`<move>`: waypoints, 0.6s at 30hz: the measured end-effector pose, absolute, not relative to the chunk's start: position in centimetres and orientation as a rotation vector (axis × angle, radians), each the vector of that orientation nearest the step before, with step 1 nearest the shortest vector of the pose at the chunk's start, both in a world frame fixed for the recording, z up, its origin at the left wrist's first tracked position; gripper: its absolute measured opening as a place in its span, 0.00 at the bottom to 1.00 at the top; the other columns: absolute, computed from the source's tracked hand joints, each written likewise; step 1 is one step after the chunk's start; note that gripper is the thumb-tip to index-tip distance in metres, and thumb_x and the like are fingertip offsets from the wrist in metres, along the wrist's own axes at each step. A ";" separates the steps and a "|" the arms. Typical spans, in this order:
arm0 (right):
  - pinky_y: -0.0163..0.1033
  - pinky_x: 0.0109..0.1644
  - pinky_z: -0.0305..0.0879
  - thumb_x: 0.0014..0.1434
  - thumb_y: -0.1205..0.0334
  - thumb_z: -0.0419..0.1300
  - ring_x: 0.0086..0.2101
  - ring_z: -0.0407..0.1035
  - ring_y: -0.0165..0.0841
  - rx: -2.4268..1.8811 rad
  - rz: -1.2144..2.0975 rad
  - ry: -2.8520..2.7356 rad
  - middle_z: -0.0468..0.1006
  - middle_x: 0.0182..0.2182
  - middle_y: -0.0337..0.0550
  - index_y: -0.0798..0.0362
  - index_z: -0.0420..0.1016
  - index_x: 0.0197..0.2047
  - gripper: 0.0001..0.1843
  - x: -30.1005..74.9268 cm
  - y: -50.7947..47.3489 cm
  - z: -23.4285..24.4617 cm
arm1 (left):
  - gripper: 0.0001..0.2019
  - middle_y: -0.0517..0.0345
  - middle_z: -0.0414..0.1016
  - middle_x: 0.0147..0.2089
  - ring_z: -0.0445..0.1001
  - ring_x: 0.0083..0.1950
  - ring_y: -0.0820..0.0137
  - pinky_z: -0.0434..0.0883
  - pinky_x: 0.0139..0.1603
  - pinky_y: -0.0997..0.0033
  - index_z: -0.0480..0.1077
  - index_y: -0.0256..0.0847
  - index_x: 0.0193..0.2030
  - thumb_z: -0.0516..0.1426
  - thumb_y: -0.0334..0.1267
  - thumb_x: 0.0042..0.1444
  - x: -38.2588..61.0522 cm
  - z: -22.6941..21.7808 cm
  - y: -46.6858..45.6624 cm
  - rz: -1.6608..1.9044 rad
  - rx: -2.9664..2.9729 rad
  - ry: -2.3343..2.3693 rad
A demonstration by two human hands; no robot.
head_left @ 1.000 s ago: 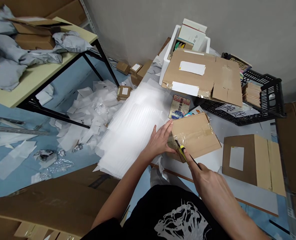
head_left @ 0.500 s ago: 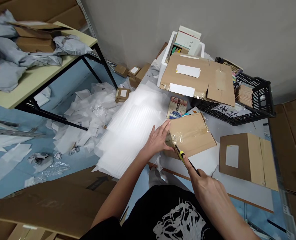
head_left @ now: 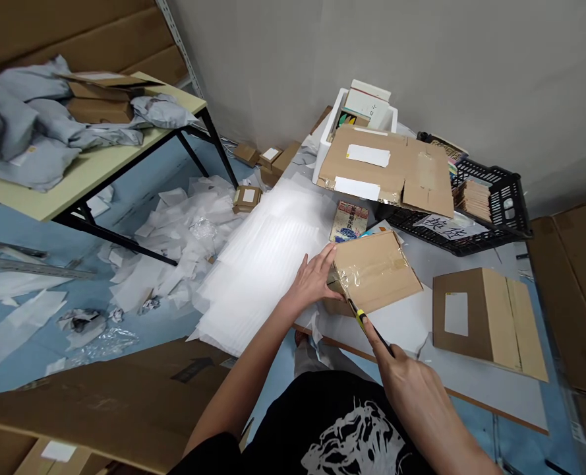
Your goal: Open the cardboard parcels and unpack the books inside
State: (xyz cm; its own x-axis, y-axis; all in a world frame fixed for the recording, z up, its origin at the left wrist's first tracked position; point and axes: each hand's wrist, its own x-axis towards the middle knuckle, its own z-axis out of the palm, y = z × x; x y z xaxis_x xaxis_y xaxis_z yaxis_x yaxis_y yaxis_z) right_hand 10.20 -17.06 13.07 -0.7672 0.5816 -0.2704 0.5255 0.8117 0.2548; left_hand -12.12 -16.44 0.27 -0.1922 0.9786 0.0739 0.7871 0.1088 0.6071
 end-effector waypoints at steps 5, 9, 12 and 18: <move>0.32 0.20 0.59 0.55 0.76 0.49 0.18 0.68 0.32 0.946 -0.276 2.706 0.73 0.22 0.37 0.48 0.55 0.66 0.36 11.4 -15.7 14.0 | 0.62 0.40 0.38 0.73 0.48 0.71 0.53 0.58 0.65 0.47 0.24 0.47 0.70 0.66 0.55 0.41 -12.6 0.5 -16.4 0.876 1.774 1.970; 0.35 0.25 0.67 0.66 0.54 0.44 0.19 0.68 0.30 1.419 -1.207 2.610 0.74 0.24 0.37 0.50 0.50 0.67 0.28 13.5 -14.0 13.2 | 0.60 0.38 0.26 0.73 0.41 0.72 0.53 0.63 0.62 0.54 0.19 0.46 0.69 0.62 0.58 0.46 -13.1 -1.0 -16.8 0.995 1.708 1.841; 0.37 0.23 0.68 0.63 0.42 0.45 0.19 0.69 0.31 1.803 -1.784 2.321 0.75 0.27 0.41 0.56 0.59 0.60 0.31 14.7 -12.9 10.9 | 0.57 0.35 0.22 0.72 0.47 0.71 0.52 0.62 0.61 0.52 0.16 0.44 0.68 0.56 0.63 0.50 -13.5 -3.2 -17.1 1.089 1.495 1.761; 0.42 0.41 0.73 0.59 0.38 0.50 0.40 0.74 0.36 2.018 -2.333 2.041 0.75 0.44 0.48 0.50 0.63 0.46 0.24 13.9 -12.9 5.5 | 0.36 0.42 0.46 0.71 0.50 0.70 0.63 0.56 0.66 0.56 0.35 0.39 0.70 0.45 0.53 0.61 -14.4 -6.1 -16.1 1.020 1.277 1.786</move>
